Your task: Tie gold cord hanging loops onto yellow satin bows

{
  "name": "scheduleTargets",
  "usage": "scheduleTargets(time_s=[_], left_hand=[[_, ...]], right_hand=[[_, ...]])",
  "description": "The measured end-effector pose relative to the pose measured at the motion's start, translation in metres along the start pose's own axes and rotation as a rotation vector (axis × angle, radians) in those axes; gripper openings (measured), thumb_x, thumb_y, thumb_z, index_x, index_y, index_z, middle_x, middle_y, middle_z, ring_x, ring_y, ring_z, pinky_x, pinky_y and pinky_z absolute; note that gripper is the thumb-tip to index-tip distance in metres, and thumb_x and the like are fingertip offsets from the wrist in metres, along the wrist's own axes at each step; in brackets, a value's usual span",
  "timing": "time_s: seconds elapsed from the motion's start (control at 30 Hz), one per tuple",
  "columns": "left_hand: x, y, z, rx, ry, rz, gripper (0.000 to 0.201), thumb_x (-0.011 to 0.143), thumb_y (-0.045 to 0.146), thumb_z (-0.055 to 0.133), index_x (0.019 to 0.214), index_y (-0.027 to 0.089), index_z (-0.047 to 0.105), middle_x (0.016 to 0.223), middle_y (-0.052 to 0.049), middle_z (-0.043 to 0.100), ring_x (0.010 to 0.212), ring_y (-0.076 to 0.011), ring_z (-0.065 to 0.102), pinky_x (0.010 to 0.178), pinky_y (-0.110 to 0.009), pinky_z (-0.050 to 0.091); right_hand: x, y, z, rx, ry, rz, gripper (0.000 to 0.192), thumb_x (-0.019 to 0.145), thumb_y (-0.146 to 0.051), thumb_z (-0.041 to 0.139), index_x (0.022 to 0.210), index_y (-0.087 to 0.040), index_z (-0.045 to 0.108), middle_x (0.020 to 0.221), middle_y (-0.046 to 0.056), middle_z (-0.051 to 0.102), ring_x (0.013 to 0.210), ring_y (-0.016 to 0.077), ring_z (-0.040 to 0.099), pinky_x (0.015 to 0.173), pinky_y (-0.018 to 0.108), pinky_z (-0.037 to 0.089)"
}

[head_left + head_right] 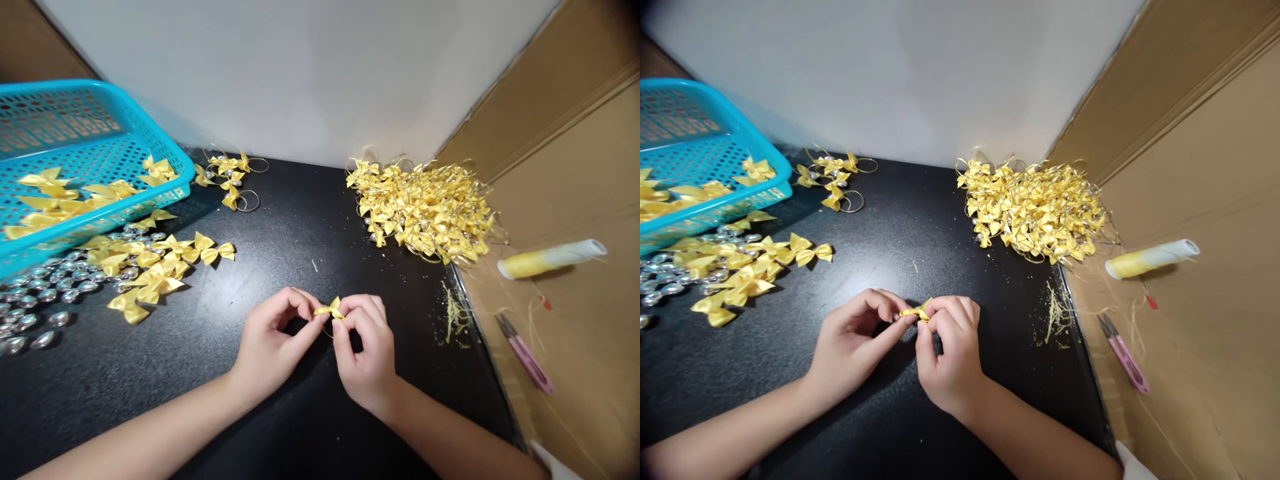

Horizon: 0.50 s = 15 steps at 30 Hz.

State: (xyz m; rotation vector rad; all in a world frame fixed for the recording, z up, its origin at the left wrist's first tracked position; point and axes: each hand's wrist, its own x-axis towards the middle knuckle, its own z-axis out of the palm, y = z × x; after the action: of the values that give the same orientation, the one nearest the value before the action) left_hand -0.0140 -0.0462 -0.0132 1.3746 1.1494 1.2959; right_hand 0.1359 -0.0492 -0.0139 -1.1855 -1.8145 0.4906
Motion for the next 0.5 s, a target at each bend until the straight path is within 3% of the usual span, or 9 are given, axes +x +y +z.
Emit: scheduleTargets(time_s=[0.5], left_hand=[[-0.0007, -0.0009, -0.0003, 0.053, -0.001, 0.050, 0.028, 0.080, 0.004, 0.067, 0.070, 0.019, 0.046, 0.077, 0.004, 0.066, 0.073, -0.0077, 0.065, 0.071, -0.018, 0.053]], right_hand=[[0.0000, -0.0006, 0.0015, -0.047, 0.019, -0.014, 0.020, 0.086, -0.008, 0.049, 0.071, -0.019, 0.044, 0.082, 0.001, 0.057, 0.080, 0.0147, 0.054, 0.075, 0.033, 0.038]])
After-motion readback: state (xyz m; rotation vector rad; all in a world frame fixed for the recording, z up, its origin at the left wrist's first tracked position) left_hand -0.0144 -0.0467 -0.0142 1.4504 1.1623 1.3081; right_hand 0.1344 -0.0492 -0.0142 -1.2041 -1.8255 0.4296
